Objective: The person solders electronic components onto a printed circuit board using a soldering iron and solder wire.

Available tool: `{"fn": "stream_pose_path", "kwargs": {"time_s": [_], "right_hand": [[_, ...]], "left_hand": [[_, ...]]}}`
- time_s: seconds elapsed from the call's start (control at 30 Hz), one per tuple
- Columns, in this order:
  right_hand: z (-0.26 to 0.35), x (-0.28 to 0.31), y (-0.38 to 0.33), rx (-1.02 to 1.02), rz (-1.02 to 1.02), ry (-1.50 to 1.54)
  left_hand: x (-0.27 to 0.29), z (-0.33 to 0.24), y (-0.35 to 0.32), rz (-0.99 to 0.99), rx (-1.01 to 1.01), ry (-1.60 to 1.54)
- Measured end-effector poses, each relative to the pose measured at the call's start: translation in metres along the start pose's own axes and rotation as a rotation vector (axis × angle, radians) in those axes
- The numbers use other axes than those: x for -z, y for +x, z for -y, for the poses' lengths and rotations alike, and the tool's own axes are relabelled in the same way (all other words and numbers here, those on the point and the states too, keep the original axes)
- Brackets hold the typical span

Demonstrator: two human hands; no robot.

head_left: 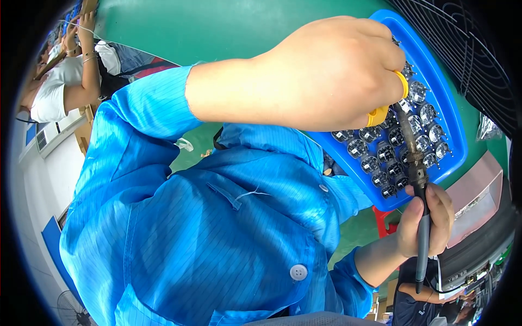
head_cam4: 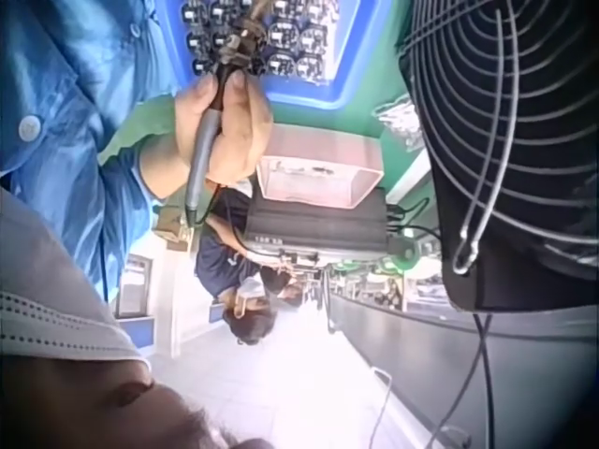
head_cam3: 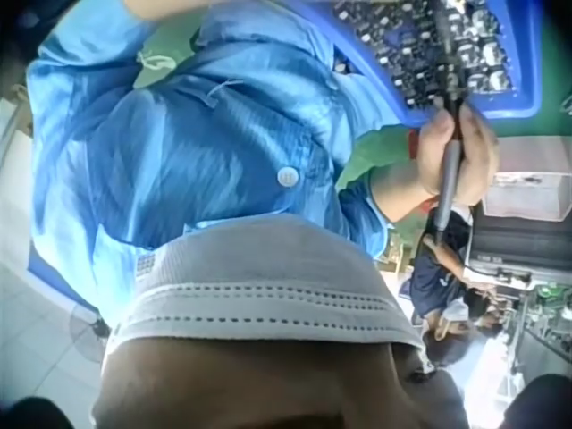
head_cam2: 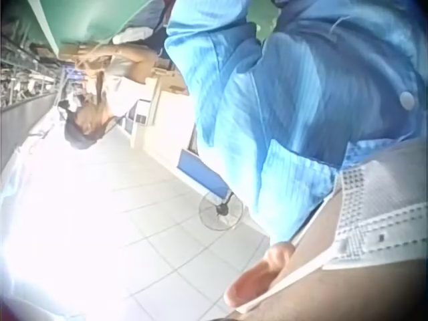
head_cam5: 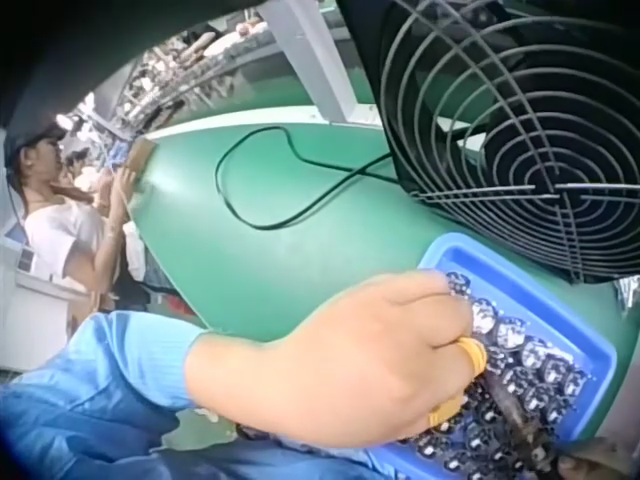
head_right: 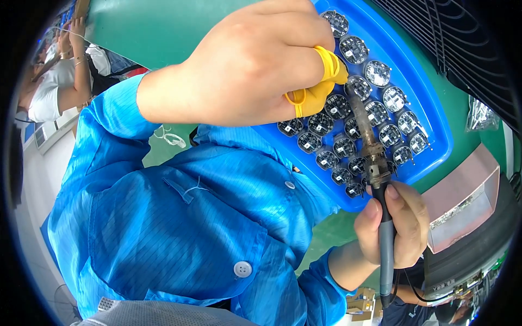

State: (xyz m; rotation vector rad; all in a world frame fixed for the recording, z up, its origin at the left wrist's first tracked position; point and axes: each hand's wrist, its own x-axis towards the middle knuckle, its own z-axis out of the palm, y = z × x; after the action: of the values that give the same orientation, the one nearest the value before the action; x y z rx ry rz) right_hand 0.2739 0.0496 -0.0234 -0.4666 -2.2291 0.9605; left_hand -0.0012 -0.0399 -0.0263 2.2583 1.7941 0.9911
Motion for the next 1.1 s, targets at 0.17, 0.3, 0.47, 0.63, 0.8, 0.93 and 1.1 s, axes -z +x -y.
{"fn": "stream_pose_path", "kwargs": {"time_s": [0.17, 0.3, 0.47, 0.63, 0.8, 0.93, 1.1], "right_hand": [[-0.002, 0.002, -0.001, -0.019, 0.001, 0.019], [-0.003, 0.003, -0.001, -0.044, -0.012, 0.004], [-0.005, 0.004, -0.001, -0.024, 0.006, 0.023], [-0.005, 0.004, 0.002, -0.008, 0.019, 0.029], [-0.006, 0.008, 0.001, 0.026, -0.014, 0.030], [-0.006, 0.005, 0.000, -0.015, -0.015, 0.011], [-0.003, 0.006, 0.001, -0.014, -0.013, 0.007]], "left_hand": [[0.002, -0.001, 0.001, 0.030, 0.009, -0.001], [0.001, -0.003, 0.002, 0.031, 0.024, -0.003], [0.002, -0.004, 0.001, 0.022, 0.013, -0.006], [0.002, -0.005, 0.003, 0.027, 0.036, -0.002], [0.009, -0.008, 0.007, -0.010, 0.045, 0.019], [0.003, -0.006, 0.007, -0.010, 0.030, -0.016], [0.008, -0.007, 0.012, 0.006, 0.022, -0.026]]}}
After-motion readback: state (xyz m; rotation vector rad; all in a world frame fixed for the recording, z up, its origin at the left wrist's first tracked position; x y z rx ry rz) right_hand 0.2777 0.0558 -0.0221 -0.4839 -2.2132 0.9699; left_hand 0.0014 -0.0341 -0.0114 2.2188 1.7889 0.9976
